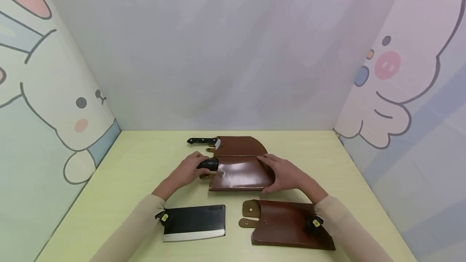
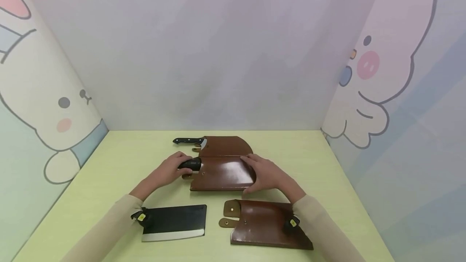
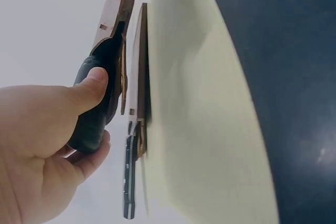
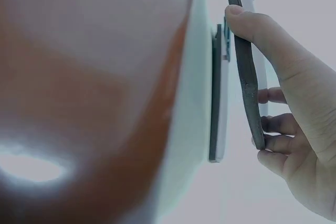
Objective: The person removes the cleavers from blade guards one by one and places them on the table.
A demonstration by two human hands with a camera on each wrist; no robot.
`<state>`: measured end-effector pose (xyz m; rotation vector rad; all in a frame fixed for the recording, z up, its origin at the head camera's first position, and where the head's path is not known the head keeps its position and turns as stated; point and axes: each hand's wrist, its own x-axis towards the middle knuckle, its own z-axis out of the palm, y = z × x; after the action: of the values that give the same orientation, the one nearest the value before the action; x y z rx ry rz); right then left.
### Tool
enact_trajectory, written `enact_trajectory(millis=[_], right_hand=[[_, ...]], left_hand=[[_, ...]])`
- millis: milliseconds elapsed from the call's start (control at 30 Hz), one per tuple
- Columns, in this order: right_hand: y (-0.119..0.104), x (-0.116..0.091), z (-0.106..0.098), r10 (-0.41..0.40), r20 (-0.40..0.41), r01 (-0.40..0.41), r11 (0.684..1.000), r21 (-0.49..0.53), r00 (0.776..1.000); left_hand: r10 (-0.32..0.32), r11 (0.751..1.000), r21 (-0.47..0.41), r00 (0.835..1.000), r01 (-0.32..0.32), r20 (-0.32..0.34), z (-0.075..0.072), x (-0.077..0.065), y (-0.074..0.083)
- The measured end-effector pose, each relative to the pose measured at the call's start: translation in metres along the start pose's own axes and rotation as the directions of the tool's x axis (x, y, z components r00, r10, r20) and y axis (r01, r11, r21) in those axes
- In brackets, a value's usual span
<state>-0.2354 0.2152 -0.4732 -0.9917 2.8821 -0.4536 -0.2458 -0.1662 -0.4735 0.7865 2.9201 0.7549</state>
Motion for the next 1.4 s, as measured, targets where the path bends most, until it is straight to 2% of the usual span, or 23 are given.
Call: enact_trajectory(millis=[233,767,1133,1400], right_hand=[[-0.004,0.002,-0.011,-0.027,-0.060,0.027,1.000,0.005,0.998],[-0.011,-0.001,-0.020,0.013,-0.061,-0.013,1.000,-0.013,0.998],[-0.010,-0.004,-0.020,0.013,-0.055,-0.012,1.000,0.005,0.998],[-0.010,-0.005,-0.017,0.011,-0.060,-0.010,1.000,0.024,0.998]], left_hand=[[0.020,0.999,0.034,0.997,-0.018,-0.071,-0.010,-0.003,0.005],[0.083,0.991,0.114,0.981,-0.063,-0.175,-0.014,-0.007,0.005],[0.106,0.990,0.116,0.973,-0.083,-0.205,-0.015,-0.009,0.007],[0.115,0.988,0.119,0.975,-0.094,-0.192,-0.016,-0.010,0.008]])
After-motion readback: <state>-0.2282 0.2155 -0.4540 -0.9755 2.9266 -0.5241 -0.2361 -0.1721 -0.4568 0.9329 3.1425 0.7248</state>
